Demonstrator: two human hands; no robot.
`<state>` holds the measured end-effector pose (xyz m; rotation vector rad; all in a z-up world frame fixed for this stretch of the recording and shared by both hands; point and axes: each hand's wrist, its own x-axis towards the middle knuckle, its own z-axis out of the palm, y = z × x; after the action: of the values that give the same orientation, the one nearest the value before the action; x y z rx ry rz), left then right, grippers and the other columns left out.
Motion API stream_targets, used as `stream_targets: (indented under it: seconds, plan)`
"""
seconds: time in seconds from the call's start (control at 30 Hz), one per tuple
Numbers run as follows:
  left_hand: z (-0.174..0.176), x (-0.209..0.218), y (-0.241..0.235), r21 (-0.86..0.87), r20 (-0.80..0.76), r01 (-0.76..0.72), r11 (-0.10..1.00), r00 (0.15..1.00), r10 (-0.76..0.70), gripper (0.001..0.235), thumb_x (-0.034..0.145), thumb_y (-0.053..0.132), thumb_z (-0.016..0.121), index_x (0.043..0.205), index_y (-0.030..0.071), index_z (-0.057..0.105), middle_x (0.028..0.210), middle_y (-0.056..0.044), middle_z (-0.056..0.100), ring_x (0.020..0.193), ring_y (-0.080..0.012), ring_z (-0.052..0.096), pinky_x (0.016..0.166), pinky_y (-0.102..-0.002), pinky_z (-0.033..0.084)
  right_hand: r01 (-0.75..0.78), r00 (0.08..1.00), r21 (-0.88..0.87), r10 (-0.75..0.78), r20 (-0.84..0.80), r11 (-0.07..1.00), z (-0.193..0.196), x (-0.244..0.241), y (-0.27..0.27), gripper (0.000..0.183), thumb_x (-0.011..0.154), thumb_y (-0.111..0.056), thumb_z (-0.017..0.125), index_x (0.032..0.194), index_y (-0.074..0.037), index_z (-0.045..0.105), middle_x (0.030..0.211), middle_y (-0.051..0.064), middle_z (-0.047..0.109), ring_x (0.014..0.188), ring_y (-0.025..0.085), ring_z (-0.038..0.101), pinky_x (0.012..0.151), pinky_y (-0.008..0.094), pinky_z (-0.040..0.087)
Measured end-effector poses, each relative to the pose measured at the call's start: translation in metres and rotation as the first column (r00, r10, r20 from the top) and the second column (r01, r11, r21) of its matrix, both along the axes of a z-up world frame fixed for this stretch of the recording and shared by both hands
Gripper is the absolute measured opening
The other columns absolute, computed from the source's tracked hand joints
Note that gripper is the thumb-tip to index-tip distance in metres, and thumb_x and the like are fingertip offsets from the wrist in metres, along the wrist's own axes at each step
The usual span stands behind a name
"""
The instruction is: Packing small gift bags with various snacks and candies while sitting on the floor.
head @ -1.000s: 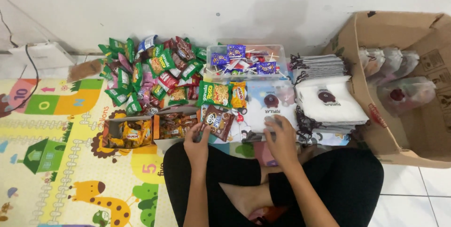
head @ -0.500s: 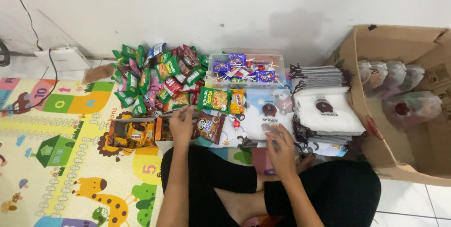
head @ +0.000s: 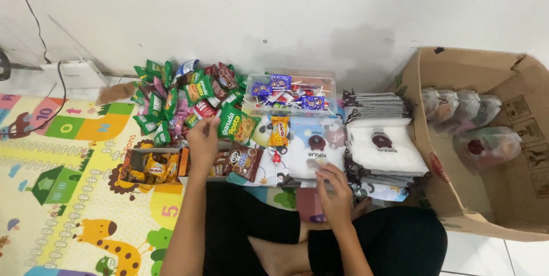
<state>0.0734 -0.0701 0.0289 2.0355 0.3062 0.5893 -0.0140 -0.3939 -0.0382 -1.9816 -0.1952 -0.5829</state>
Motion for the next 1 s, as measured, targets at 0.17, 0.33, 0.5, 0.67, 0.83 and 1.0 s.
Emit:
stream_targets:
  seconds: [0.17, 0.33, 0.5, 0.67, 0.83, 1.0]
  plan:
    - [0.074, -0.033, -0.028, 0.123, -0.067, 0.311, 0.942, 0.950, -0.305, 0.018, 0.093, 0.013, 0.068, 0.103, 0.002, 0.078, 0.086, -0.005, 0.076, 0.068, -0.0142, 0.059, 0.064, -0.026, 0.049, -0.126, 0.974, 0.176, 0.156, -0.166, 0.976, 0.026, -0.006, -0.004, 0.016, 0.086, -0.002, 0.071, 0.100, -0.002, 0.078, 0.105, 0.007, 0.077, 0.092, 0.018, 0.070, 0.084, 0.027, 0.054]
    - [0.077, -0.062, -0.086, 0.617, -0.048, 0.513, 0.597, 0.781, -0.622, 0.019, 0.093, 0.027, 0.066, 0.091, 0.008, 0.071, 0.087, -0.004, 0.070, 0.076, -0.0248, 0.064, 0.069, -0.038, 0.050, -0.184, 0.960, 0.106, 0.201, -0.194, 0.977, 0.088, -0.045, -0.011, 0.021, 0.087, -0.009, 0.070, 0.105, -0.001, 0.077, 0.121, 0.009, 0.072, 0.107, 0.022, 0.069, 0.096, 0.034, 0.054]
    - [0.070, -0.097, -0.136, 0.716, -0.167, 0.668, 0.204, 0.448, -0.878, 0.022, 0.089, 0.020, 0.064, 0.108, 0.009, 0.066, 0.089, -0.006, 0.064, 0.077, -0.0232, 0.060, 0.069, -0.036, 0.045, -0.368, 0.741, 0.102, 0.358, -0.568, 0.924, 0.094, -0.076, -0.037, 0.078, 0.081, -0.016, 0.081, 0.151, -0.014, 0.048, 0.136, 0.010, 0.068, 0.093, 0.015, 0.083, 0.089, 0.030, 0.062]
    - [0.027, -0.102, -0.169, 0.615, -0.118, 0.761, 0.206, 0.347, -0.930, 0.018, 0.095, 0.027, 0.065, 0.092, 0.009, 0.066, 0.089, -0.005, 0.066, 0.081, -0.0236, 0.061, 0.076, -0.037, 0.048, -0.331, 0.627, 0.080, 0.282, -0.726, 0.940, 0.078, -0.088, -0.049, 0.023, 0.081, -0.021, 0.080, 0.096, -0.004, 0.078, 0.083, 0.004, 0.079, 0.067, 0.013, 0.067, 0.066, 0.026, 0.057]
    - [-0.024, -0.062, -0.173, 0.408, -0.043, 0.780, 0.474, 0.535, -0.844, 0.019, 0.097, 0.022, 0.060, 0.098, 0.005, 0.068, 0.097, -0.007, 0.067, 0.091, -0.0244, 0.061, 0.083, -0.035, 0.051, -0.051, 0.536, 0.114, 0.124, -0.835, 0.992, 0.020, -0.095, -0.071, 0.028, 0.081, -0.022, 0.080, 0.099, -0.001, 0.084, 0.075, 0.005, 0.083, 0.061, 0.010, 0.065, 0.060, 0.022, 0.055]
    - [-0.090, -0.041, -0.171, 0.557, -0.210, 0.682, 0.474, 0.668, -0.714, 0.022, 0.086, 0.018, 0.069, 0.106, 0.009, 0.071, 0.101, -0.005, 0.063, 0.098, -0.0257, 0.061, 0.085, -0.038, 0.052, 0.369, 0.571, 0.569, 0.304, -0.763, 0.735, -0.004, -0.092, -0.083, 0.025, 0.089, 0.004, 0.071, 0.110, 0.018, 0.074, 0.094, 0.027, 0.080, 0.076, 0.025, 0.070, 0.069, 0.030, 0.053]
